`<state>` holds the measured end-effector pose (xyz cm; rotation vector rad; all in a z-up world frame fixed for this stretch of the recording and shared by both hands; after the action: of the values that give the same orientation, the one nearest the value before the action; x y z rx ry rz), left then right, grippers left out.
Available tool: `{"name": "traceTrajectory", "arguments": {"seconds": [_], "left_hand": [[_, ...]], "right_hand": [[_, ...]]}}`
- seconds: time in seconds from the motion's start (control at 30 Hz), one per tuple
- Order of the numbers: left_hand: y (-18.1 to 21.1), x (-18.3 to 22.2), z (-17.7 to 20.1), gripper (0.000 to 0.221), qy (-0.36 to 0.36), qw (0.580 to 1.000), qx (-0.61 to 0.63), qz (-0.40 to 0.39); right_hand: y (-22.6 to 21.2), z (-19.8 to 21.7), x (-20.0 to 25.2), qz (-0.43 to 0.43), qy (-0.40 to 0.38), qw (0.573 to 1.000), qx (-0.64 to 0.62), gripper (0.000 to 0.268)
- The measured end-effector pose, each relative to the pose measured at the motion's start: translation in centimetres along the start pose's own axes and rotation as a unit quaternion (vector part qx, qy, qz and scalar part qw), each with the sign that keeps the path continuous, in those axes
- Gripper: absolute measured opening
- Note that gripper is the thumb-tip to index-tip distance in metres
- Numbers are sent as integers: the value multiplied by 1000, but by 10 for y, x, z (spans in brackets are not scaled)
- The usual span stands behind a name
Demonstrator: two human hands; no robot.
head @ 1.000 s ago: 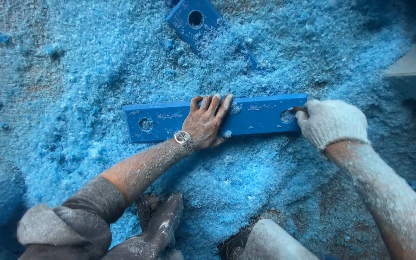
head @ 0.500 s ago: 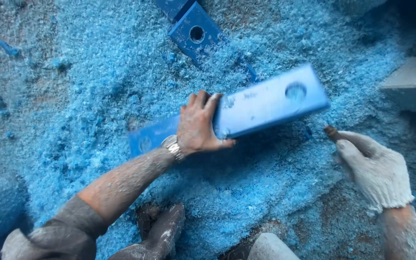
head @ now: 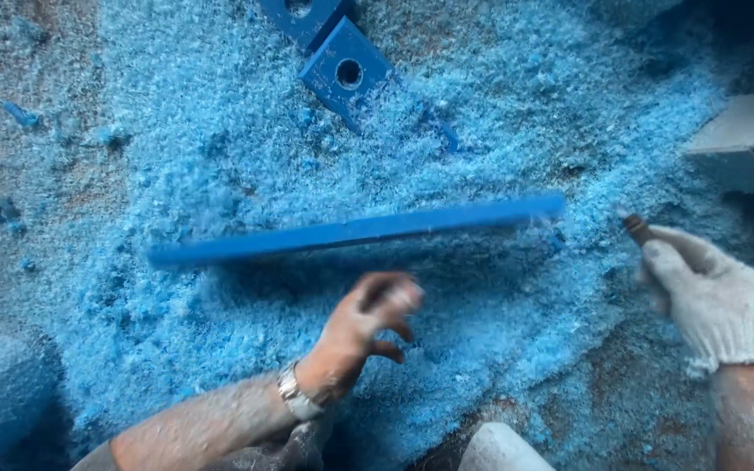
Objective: Deburring the holes and edges of blue plastic blocks using a manual scraper tool on a production floor.
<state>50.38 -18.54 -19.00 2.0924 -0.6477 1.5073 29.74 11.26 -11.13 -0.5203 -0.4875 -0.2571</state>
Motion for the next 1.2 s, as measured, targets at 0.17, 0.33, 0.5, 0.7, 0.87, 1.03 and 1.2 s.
{"name": "traceTrajectory", "arguments": {"seconds": [0.17, 0.33, 0.5, 0.7, 0.87, 1.03, 1.2], "left_hand": [[1, -33, -23, 75, -18, 622, -563, -544], [-16, -135, -9, 76, -2, 372, -710, -598], [52, -113, -9, 59, 69, 268, -682, -677], [141, -128, 5, 121, 249, 432, -679, -539], [120, -135, -1, 144, 222, 354, -737, -532], [32, -140, -27, 146, 117, 371, -746, -540], [0, -129, -33, 124, 46, 376, -726, -573]], "right_hand": [[-13, -2, -1, 35, -11, 999, 36, 29], [-31, -18, 12, 21, -44, 996, 73, 32], [-34, -26, 14, 10, -95, 980, 175, 32], [-44, -37, 17, 29, -126, 983, 127, 34], [-53, -40, 20, 68, -132, 970, 194, 34], [-62, -48, 16, 173, -127, 923, 319, 33], [-58, -70, 1, 272, -161, 774, 549, 33]]}}
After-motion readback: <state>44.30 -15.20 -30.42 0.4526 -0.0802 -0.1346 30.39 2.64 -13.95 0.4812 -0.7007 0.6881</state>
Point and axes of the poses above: each hand's wrist, its own x-axis away from the middle knuckle, its own z-axis out of the back of the hand, y = z × x, the point moved 5 cm from there along -x, towards the middle knuckle, and after that the axes turned 5 degrees about z, right-handed, at the moved point
